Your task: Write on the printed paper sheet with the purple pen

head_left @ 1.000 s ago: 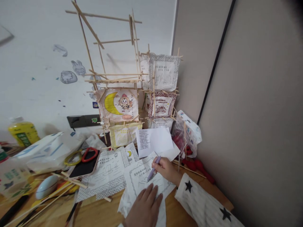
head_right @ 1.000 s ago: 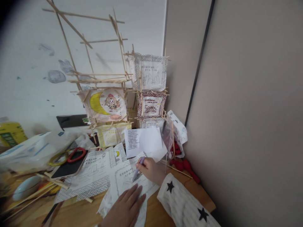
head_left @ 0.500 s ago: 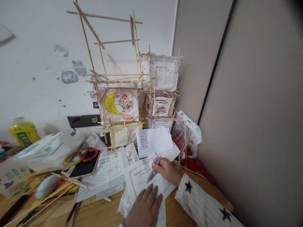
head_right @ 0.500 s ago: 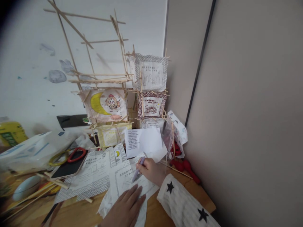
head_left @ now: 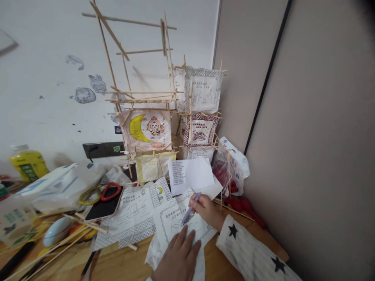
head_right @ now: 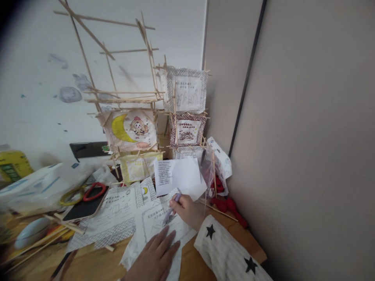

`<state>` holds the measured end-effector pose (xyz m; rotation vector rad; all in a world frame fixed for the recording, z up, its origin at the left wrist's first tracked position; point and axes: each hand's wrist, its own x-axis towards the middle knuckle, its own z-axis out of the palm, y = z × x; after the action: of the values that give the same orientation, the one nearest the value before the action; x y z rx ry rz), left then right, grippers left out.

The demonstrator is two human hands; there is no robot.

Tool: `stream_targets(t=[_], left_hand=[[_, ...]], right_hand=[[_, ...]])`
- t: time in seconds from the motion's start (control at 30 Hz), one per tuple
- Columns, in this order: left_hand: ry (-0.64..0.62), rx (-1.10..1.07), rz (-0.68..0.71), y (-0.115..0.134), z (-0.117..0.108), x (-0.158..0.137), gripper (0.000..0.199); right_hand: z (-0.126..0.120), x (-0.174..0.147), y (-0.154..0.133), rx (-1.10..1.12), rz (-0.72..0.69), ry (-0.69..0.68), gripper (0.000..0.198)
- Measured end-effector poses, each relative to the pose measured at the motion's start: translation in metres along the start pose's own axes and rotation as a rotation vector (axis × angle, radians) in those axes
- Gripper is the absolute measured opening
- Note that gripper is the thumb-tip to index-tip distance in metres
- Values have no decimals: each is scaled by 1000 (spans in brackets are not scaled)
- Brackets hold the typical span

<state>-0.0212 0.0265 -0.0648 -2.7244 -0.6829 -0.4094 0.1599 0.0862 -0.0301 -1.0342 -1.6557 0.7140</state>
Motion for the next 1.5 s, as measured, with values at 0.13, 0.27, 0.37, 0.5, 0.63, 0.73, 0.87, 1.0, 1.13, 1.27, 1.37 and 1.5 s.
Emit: stream_targets(t=[0.13,0.27,0.37,0.5,0.63,0.73,0.87,1.0,1.13,1.27,1.37,1.5], left_hand=[[-32,-7,1,0,-6,2,52],[-81,3,-10,2,-11,4,51],[-108,7,-8,2,-13,6,51],[-108,-6,-2,2,-13,6,52],[-97,-8,-7,2,-12,5,52],[-92,7,-9,2,-11,5,53],[-129,-10,-12,3,-11,6,53],[-135,-36,-6,2,-13,6,52],[-125,-35,-9,1,-15,7,50],[-148,-19,-17,2,-16,7,53],[-163,-33,-14,2,-13,6,53],[-133,-47,-24,2,-9,5,55]], right_hand=[[1,0,4,21,9,5,27],[1,-1,1,-14,14,-43,25],[0,-1,0,-9,30,-28,25],[0,0,3,87,38,6,29],[0,0,4,33,65,-22,28],[1,-1,1,-43,71,-39,25],[0,-1,-2,-19,25,-20,25],[0,-1,-1,-32,23,-7,25],[0,-2,-2,-120,6,-54,23],[0,-3,-6,-137,-40,-43,23],[0,-3,-8,-117,-55,-23,23],[0,-3,-10,-166,-39,-36,21]])
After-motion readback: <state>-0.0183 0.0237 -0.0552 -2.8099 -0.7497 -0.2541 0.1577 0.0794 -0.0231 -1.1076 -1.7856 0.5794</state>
